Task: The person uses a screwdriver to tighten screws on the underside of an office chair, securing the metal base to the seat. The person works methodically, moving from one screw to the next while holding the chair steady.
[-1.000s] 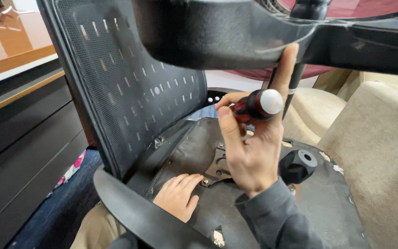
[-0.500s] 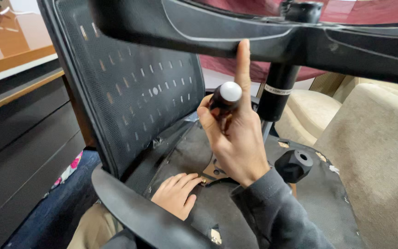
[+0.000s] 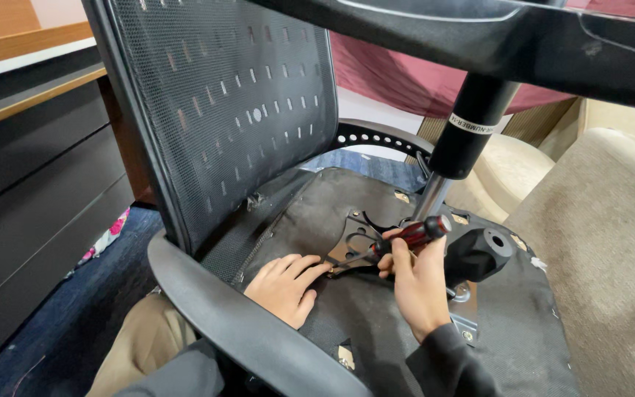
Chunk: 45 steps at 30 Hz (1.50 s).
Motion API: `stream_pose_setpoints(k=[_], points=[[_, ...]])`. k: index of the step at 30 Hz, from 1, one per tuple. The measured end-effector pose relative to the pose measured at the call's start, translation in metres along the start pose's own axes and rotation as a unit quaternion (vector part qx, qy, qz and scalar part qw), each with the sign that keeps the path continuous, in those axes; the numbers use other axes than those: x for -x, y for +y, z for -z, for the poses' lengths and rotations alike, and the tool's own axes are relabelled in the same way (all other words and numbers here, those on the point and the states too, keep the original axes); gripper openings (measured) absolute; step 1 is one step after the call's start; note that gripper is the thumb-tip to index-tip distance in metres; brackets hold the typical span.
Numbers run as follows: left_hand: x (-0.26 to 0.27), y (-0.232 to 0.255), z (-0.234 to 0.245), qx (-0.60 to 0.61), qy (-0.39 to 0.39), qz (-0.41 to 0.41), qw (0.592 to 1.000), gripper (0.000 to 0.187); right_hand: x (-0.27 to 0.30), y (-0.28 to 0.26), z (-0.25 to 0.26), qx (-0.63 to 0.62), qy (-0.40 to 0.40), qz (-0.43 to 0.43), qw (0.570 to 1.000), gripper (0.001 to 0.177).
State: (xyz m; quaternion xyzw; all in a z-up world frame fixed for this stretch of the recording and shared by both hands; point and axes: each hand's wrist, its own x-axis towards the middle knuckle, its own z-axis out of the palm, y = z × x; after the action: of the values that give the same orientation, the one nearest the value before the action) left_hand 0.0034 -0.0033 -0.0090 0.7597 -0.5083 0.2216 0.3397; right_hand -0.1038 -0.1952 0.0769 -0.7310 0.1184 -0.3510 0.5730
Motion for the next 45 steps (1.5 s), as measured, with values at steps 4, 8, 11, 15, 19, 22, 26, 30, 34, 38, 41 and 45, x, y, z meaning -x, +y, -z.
stream_pose_setpoints(k=[4, 8, 11, 15, 19, 22, 26, 30, 34, 38, 41, 45], points=[[0.0, 0.002, 0.002, 0.006, 0.003, 0.007, 1.0, 0.048, -0.003, 0.002, -0.006, 0.042, -0.023, 0.032, 0.998, 0.023], [-0.001, 0.003, 0.002, -0.003, 0.007, 0.004, 1.0, 0.047, -0.003, -0.003, -0.007, 0.036, -0.049, 0.042, 0.997, 0.023], [-0.001, 0.003, 0.002, -0.005, 0.005, 0.014, 1.0, 0.046, -0.003, -0.006, -0.008, 0.041, -0.055, 0.032, 0.997, 0.022], [-0.002, 0.004, 0.003, 0.001, -0.022, 0.032, 0.999, 0.046, -0.003, -0.01, -0.008, 0.051, -0.068, 0.037, 0.996, 0.023], [-0.002, 0.002, 0.005, 0.01, -0.016, 0.019, 1.0, 0.047, -0.002, -0.012, -0.009, 0.058, -0.074, 0.037, 0.995, 0.021], [-0.002, 0.002, 0.003, 0.014, -0.01, 0.012, 1.0, 0.048, -0.006, -0.01, -0.008, 0.083, -0.07, 0.024, 0.994, 0.024], [-0.003, 0.001, 0.003, 0.015, -0.01, 0.014, 1.0, 0.048, -0.019, -0.007, -0.012, 0.312, -0.009, 0.018, 0.95, 0.028], [-0.001, -0.001, 0.001, 0.027, 0.013, -0.005, 1.0, 0.048, -0.021, -0.012, -0.015, 0.104, -0.06, 0.057, 0.991, 0.05], [0.001, -0.002, 0.0, 0.014, 0.012, 0.003, 1.0, 0.047, -0.019, -0.024, -0.011, 0.245, -0.045, 0.017, 0.968, 0.04], [-0.001, 0.0, -0.001, 0.011, 0.005, 0.005, 1.0, 0.048, -0.014, -0.026, -0.02, 0.374, 0.033, -0.019, 0.926, 0.042], [0.001, -0.002, 0.002, 0.006, 0.003, -0.001, 1.0, 0.049, -0.015, -0.025, -0.025, 0.137, -0.014, 0.094, 0.986, 0.051], [0.001, -0.001, 0.002, 0.021, -0.025, 0.009, 0.999, 0.047, -0.013, -0.024, -0.027, 0.131, -0.043, 0.089, 0.986, 0.036]])
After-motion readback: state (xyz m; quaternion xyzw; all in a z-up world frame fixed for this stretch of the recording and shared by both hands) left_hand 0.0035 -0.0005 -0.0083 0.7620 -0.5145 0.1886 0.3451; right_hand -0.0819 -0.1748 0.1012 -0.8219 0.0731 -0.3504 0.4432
